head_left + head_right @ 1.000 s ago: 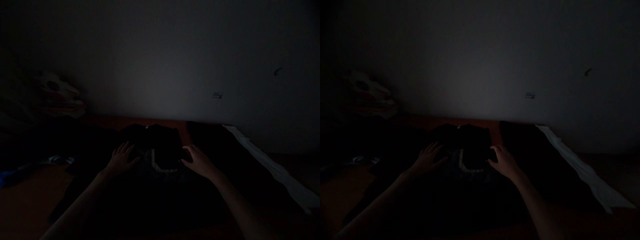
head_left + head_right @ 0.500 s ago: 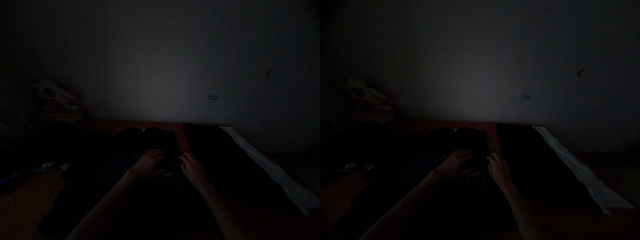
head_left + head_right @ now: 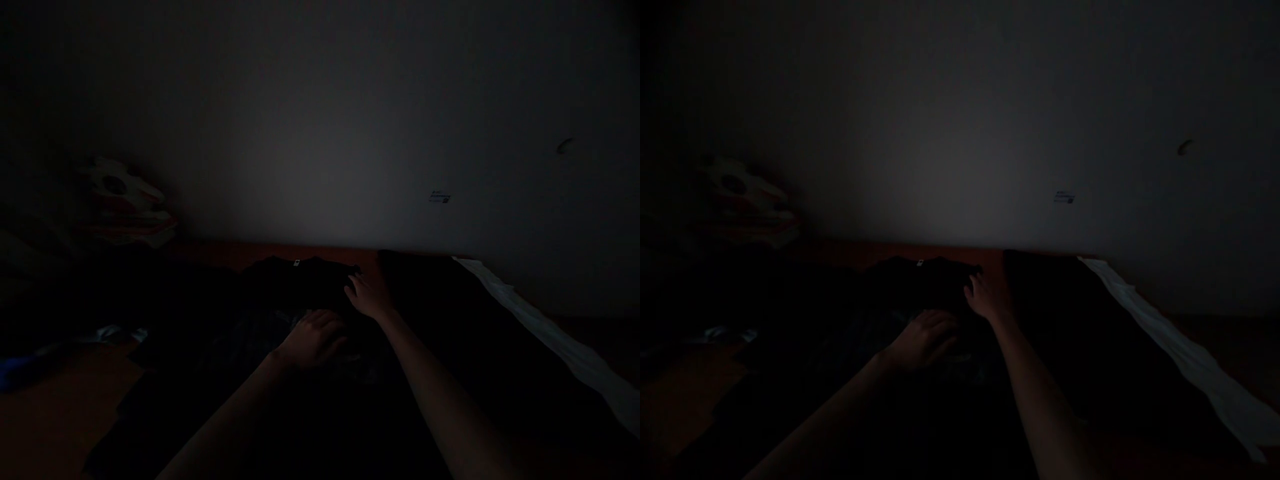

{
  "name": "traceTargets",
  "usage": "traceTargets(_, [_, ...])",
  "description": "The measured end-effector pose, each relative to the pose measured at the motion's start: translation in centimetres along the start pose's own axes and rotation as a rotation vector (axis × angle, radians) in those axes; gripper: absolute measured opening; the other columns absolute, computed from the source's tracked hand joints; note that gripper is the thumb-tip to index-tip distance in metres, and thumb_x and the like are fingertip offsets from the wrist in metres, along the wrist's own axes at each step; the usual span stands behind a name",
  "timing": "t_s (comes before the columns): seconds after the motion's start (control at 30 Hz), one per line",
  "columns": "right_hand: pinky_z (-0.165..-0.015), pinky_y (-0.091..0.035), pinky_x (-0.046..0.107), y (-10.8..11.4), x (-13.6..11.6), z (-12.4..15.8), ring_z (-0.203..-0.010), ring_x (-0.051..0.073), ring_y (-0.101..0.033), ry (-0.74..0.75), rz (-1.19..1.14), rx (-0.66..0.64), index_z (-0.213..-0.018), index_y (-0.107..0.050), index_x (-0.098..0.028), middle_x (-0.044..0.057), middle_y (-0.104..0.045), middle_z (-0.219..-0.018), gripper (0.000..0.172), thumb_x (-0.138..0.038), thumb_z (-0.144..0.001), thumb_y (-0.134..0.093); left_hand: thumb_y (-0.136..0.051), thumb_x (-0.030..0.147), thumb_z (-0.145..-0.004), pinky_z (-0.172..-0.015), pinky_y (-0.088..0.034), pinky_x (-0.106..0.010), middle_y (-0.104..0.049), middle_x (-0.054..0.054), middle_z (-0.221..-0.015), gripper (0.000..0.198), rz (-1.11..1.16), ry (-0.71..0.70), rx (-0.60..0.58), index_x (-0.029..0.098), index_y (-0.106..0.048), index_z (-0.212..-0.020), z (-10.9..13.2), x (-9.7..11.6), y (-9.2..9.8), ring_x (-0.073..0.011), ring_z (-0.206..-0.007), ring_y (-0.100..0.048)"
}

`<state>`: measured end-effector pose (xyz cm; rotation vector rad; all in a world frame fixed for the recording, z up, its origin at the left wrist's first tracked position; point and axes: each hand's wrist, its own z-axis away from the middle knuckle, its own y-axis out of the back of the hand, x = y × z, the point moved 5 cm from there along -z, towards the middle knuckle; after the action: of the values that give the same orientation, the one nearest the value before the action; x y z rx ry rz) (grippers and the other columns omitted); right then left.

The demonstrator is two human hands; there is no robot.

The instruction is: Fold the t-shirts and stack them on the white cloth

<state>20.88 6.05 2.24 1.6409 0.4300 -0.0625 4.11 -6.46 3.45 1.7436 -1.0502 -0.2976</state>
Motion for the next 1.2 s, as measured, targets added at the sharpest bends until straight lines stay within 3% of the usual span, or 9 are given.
traceTargets(0.13, [-0.119, -0.025, 0.06, -1.8, 0.2, 0.6, -0.151, 0.036, -0.033, -0.048, 0.03, -0.059, -0.148, -0.048, -0.012, 0.022, -0.038, -0.161, 0.057, -0.046, -0.104, -0.041, -0.042, 0.04, -0.104, -0.113, -0.04, -0.058, -0.053, -0.016, -0.15, 0.04, -0.108, 0.455, 0.145, 0.024, -0.062, -0.135, 0.4, -4.1, -0.5, -0.0335, -0.14, -0.047])
traceTargets(0.23, [-0.121, -0.02, 0.059, -2.4, 0.4, 1.2, -0.154, 0.032, -0.027, -0.069, 0.038, -0.036, -0.154, -0.042, -0.016, 0.018, -0.033, -0.165, 0.058, -0.048, -0.105, -0.034, -0.039, 0.043, -0.105, -0.113, -0.03, -0.07, -0.051, -0.017, -0.153, 0.043, -0.097, 0.695, 0.021, 0.027, -0.064, -0.135, 0.2, -6.4, -1.0, -0.0399, -0.146, -0.039])
traceTargets(0.37, [-0.121, -0.025, 0.054, -2.1, 0.9, 1.0, -0.152, 0.03, -0.032, -0.066, -0.003, 0.036, -0.153, -0.044, -0.019, 0.013, -0.037, -0.164, 0.057, -0.047, -0.105, -0.034, -0.037, 0.04, -0.105, -0.117, -0.025, -0.068, -0.06, -0.011, -0.145, 0.04, -0.012, 0.732, -0.033, 0.029, -0.069, -0.126, -0.6, -7.2, -1.1, -0.0337, -0.142, -0.046])
traceTargets(0.57, [-0.122, -0.027, 0.038, -0.7, 1.8, -1.4, -0.148, 0.023, -0.039, -0.051, 0.002, 0.071, -0.152, -0.043, -0.009, 0.016, -0.044, -0.159, 0.056, -0.035, -0.105, -0.028, -0.042, 0.036, -0.103, -0.112, -0.046, -0.041, -0.061, -0.015, -0.136, 0.04, 0.217, 0.693, 0.277, 0.015, -0.066, -0.127, -0.4, -7.4, -0.4, -0.025, -0.126, -0.061])
traceTargets(0.73, [-0.122, -0.026, 0.043, -2.2, 1.5, -2.3, -0.151, 0.027, -0.035, -0.01, 0.048, -0.032, -0.149, -0.049, -0.01, 0.017, -0.037, -0.163, 0.056, -0.039, -0.103, -0.036, -0.048, 0.029, -0.098, -0.108, -0.05, -0.043, -0.056, -0.021, -0.136, 0.039, 0.167, 0.796, 0.339, 0.007, -0.061, -0.129, 0.6, -7.7, -0.5, -0.0284, -0.124, -0.062])
traceTargets(0.83, [-0.12, -0.026, 0.052, -3.2, 1.3, -2.2, -0.15, 0.032, -0.035, -0.022, 0.074, -0.086, -0.15, -0.048, -0.012, 0.018, -0.037, -0.163, 0.058, -0.044, -0.103, -0.038, -0.056, 0.026, -0.093, -0.108, -0.047, -0.053, -0.052, -0.023, -0.142, 0.045, -0.01, 0.719, 0.309, 0.009, -0.057, -0.134, 0.8, -6.9, 0.2, -0.0342, -0.128, -0.056])
traceTargets(0.9, [-0.119, -0.027, 0.055, -3.1, 1.2, -2.4, -0.15, 0.033, -0.035, -0.038, 0.088, -0.094, -0.15, -0.048, -0.013, 0.018, -0.036, -0.163, 0.058, -0.045, -0.103, -0.036, -0.059, 0.026, -0.091, -0.109, -0.045, -0.055, -0.052, -0.019, -0.145, 0.044, -0.102, 0.564, 0.276, 0.015, -0.058, -0.134, 0.6, -5.7, 0.8, -0.0341, -0.129, -0.054])
traceTargets(1.07, [-0.122, -0.024, 0.047, -2.5, 0.7, -3.4, -0.152, 0.029, -0.03, -0.063, 0.101, -0.091, -0.155, -0.039, -0.01, 0.018, -0.03, -0.166, 0.061, -0.042, -0.104, -0.029, -0.064, 0.048, -0.093, -0.097, -0.051, -0.041, -0.07, -0.009, -0.114, 0.036, -0.078, 0.057, -0.056, 0.022, -0.069, -0.116, -0.4, -1.2, 0.3, -0.025, -0.107, -0.064])
traceTargets(1.2, [-0.123, -0.02, 0.053, -3.2, 0.5, -3.4, -0.155, 0.029, -0.023, -0.101, 0.106, -0.142, -0.157, -0.036, -0.012, 0.014, -0.025, -0.168, 0.064, -0.048, -0.105, -0.024, -0.061, 0.036, -0.097, -0.085, -0.051, -0.035, -0.073, -0.007, -0.099, 0.023, -0.16, -0.04, -0.134, 0.02, -0.072, -0.108, -0.5, -0.2, -0.3, -0.0219, -0.093, -0.067])
